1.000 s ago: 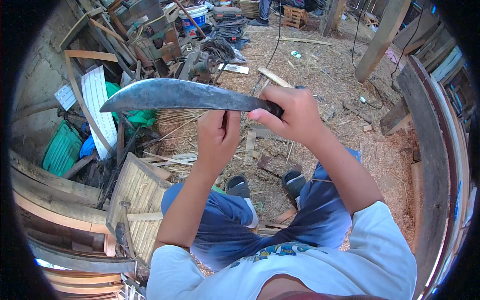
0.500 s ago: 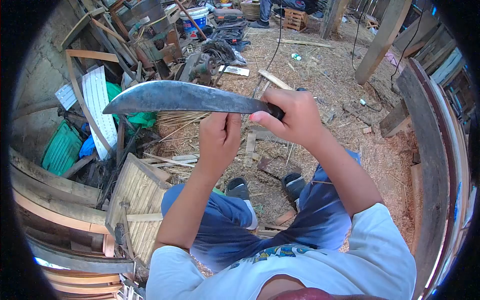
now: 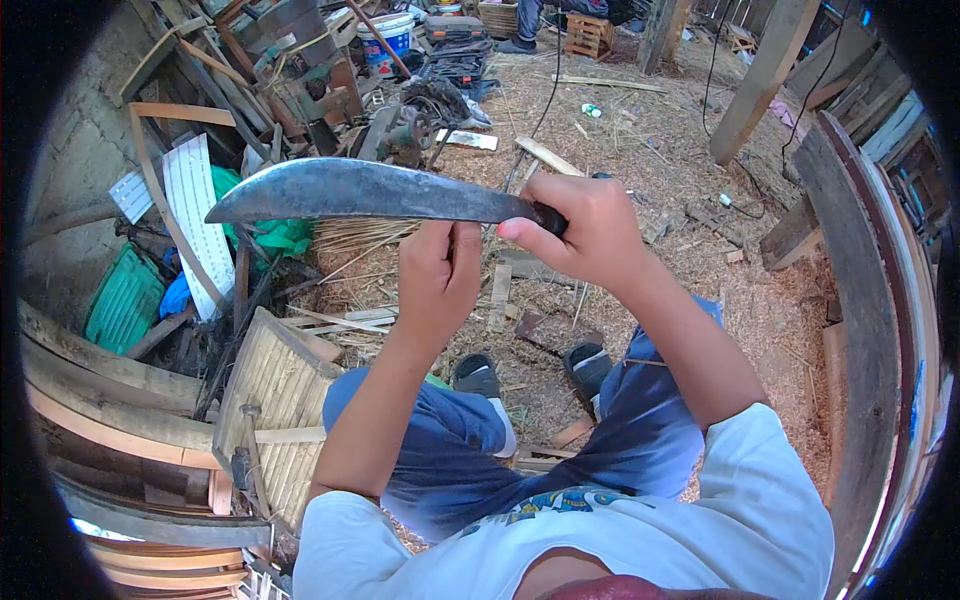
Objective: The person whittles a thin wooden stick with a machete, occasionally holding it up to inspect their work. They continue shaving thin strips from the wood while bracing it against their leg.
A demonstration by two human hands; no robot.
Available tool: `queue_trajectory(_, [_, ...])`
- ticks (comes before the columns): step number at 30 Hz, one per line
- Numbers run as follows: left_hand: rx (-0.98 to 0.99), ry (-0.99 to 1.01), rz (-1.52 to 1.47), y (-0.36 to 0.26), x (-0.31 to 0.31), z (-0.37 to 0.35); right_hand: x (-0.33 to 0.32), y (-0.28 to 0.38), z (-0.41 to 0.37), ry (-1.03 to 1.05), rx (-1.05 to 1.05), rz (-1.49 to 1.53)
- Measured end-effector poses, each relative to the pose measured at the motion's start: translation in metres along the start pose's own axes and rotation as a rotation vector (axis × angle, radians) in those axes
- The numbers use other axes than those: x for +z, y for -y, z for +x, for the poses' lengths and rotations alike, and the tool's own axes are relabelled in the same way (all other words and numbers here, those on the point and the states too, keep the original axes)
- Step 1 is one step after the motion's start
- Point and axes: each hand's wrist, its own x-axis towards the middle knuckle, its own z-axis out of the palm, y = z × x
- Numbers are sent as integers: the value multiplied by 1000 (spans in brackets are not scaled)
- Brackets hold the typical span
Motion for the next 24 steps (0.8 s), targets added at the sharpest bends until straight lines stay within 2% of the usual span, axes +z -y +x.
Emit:
queue_trajectory(11, [-56,-33,-39,0,1,-1,3,4,1,-46,14,27])
queue_trajectory(14, [-67,54,27,1,-4,-3,1,4,0,-23,27,40])
queue_trajectory(17, [-45,-25,15,-1,0,-1,1,4,0,-25,27,37])
queue_trajectory(20, [-45,14,66,-2,-3,0,2,4,0,-32,39,33])
queue_trajectory(24, [64,35,160,-12,-4,3,5,2,0,-35,62,41])
